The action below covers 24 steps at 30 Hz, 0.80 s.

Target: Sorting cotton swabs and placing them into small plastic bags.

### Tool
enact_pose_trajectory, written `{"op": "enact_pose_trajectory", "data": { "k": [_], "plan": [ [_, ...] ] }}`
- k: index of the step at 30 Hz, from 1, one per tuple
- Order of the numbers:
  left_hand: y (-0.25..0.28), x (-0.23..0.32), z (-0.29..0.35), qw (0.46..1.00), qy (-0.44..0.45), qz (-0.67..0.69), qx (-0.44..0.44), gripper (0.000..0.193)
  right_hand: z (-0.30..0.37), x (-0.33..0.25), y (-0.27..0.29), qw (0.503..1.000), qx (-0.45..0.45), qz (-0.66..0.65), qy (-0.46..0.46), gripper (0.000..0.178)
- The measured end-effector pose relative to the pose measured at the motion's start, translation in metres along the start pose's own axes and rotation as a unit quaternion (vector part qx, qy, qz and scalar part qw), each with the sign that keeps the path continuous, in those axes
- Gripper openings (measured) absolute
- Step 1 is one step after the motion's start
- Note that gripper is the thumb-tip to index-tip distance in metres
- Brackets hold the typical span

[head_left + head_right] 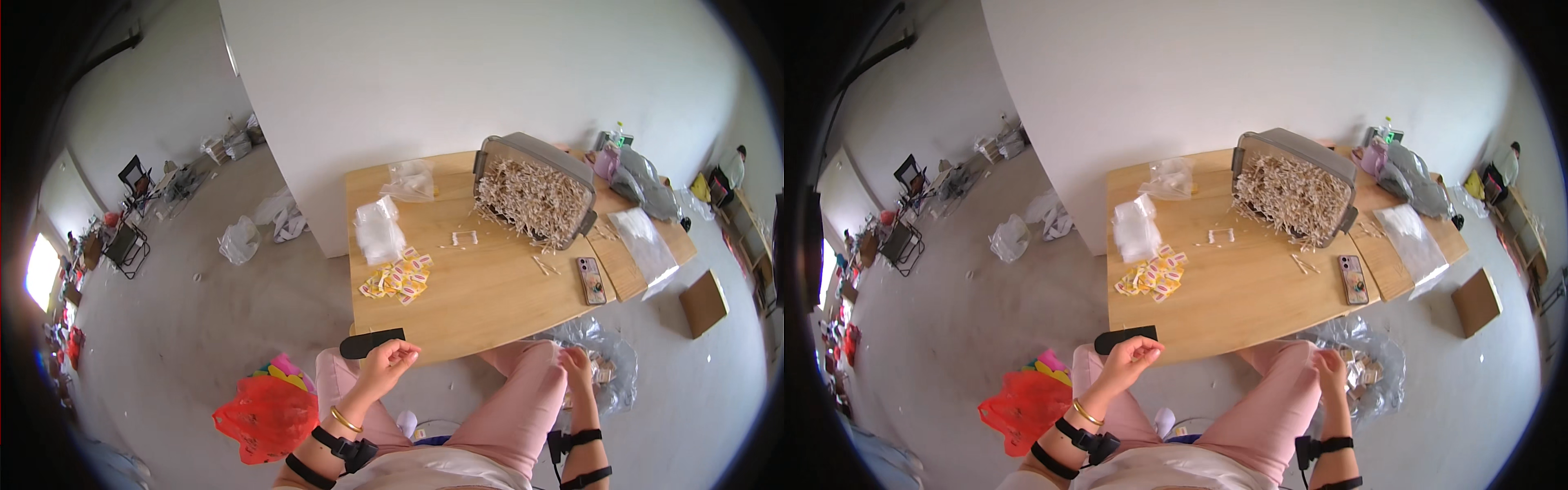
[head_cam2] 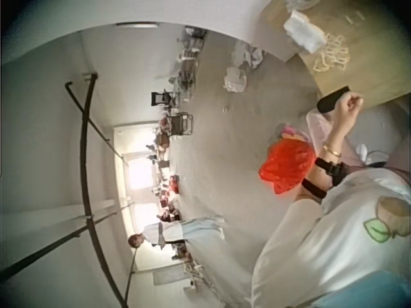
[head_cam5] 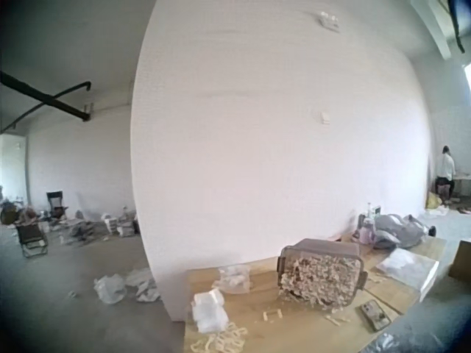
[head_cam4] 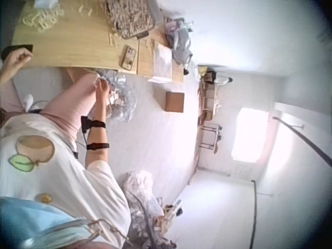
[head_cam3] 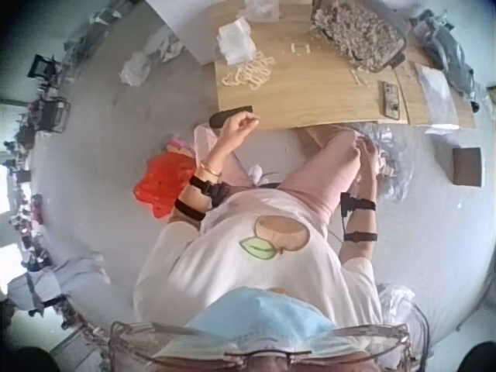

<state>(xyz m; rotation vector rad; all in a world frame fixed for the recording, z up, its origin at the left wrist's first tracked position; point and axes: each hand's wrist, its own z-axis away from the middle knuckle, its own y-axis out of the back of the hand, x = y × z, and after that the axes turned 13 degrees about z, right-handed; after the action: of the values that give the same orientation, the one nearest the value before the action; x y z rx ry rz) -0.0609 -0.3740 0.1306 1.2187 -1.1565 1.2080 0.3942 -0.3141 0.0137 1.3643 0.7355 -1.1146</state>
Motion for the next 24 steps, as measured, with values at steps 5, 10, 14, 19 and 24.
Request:
{"op": "enact_pose_trajectory", "data": {
  "k": [5, 10, 14, 19, 24],
  "plan": [
    [0.027, -0.007, -0.053, 0.998, -0.021, -0.031, 0.043, 0.022, -0.036, -0.106, -0.108, 0.991, -0.124, 0.016, 0.055, 0.017],
    [0.054, -0.024, -0.123, 0.984, -0.063, -0.123, 0.111, 0.030, -0.071, -0.097, -0.180, 0.984, -0.132, 0.081, 0.089, 0.020],
    [0.070, -0.048, -0.170, 0.971, -0.063, -0.172, 0.156, 0.036, -0.066, -0.078, -0.206, 0.947, 0.018, 0.263, 0.185, 0.013],
    [0.101, -0.095, -0.242, 0.941, -0.047, -0.167, 0.289, 0.047, -0.054, -0.090, -0.215, 0.886, 0.091, 0.382, 0.246, 0.011],
    [0.142, -0.133, -0.283, 0.873, 0.100, -0.082, 0.469, 0.055, -0.054, -0.096, -0.216, 0.880, 0.085, 0.388, 0.259, 0.012]
  ]
}}
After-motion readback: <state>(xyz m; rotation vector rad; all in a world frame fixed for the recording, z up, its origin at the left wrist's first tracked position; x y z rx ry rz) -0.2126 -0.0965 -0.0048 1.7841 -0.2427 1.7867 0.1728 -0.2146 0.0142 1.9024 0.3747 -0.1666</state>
